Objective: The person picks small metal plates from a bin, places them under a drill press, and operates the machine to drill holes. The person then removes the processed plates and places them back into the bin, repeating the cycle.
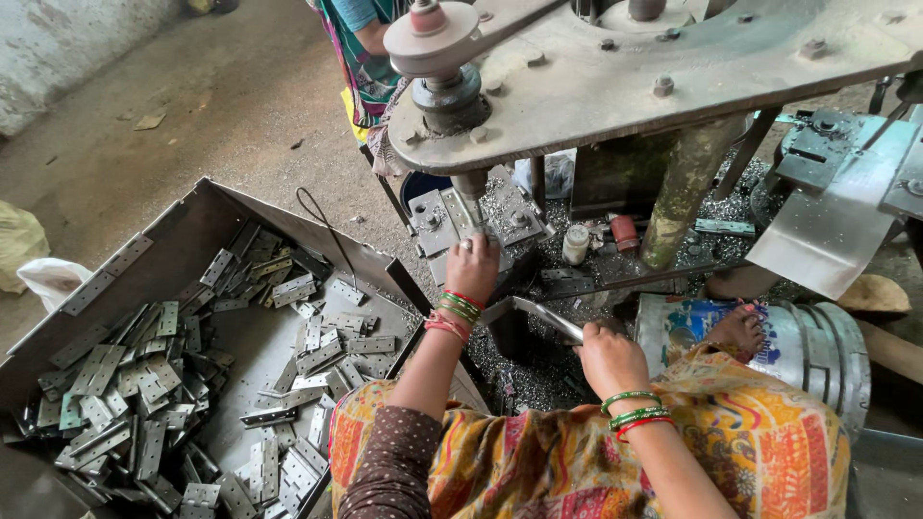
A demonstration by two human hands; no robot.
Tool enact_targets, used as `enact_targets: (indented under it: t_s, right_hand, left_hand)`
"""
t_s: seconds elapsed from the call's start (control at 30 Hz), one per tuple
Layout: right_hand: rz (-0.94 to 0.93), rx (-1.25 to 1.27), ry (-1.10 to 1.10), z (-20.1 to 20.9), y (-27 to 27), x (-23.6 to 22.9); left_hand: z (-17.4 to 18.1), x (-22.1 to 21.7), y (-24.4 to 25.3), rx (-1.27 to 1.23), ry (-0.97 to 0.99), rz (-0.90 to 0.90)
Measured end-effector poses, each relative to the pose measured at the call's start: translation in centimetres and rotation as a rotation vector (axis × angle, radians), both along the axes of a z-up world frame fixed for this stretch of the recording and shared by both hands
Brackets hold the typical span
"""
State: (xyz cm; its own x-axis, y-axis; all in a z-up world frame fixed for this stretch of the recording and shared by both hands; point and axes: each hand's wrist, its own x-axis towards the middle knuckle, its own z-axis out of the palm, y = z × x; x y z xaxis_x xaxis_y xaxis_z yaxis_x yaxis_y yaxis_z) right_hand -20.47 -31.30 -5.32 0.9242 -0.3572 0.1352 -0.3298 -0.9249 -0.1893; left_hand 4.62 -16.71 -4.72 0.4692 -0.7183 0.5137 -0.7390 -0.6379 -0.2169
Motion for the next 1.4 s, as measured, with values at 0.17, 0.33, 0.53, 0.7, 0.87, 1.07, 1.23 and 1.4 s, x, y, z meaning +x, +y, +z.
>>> enact_targets:
  t_s: [0.17,0.33,0.53,0.7,0.87,1.07,1.23,1.4]
  right_hand:
    - [0.001,-0.029,0.003,-0.4,0.0,0.0]
    - [-0.002,0.056,0.025,-0.1,0.0,0.0]
    - [0.032,0.039,0.053,-0.6,-0.1,0.0]
    - [0.004,0.037,0.003,0.0,0.1,0.0]
    - [-0.006,0.042,0.005,1.8,0.9,-0.1]
    - [0.072,-0.222,-0.178,3.0,2.0,0.4]
    - [0.020,-0.133,0.005,0.1,1.5,1.2]
    - [-0.126,-0.102,0.311,-5.0,1.3,1.3]
  left_hand:
    - [0.1,-3.8,-0.6,0.016,-0.099,-0.044]
    - [3.8,-10.3,1.8,-0.103,-0.119,-0.153]
    - [5.0,-9.2,2.4,-0.098,-0.101,-0.079]
    - [1.6,-4.1,0.5,0.054,0.048,-0.036]
    - [-1.7,-4.9,0.4,-0.089,0.122,0.163]
    - [-0.3,-4.0,-0.1,-0.003,0.317,0.327]
    - [1.4,-3.7,-0.2,-0.026,0.348,0.317]
    - [1.9,-3.3,-0.7,0.038,0.386,0.378]
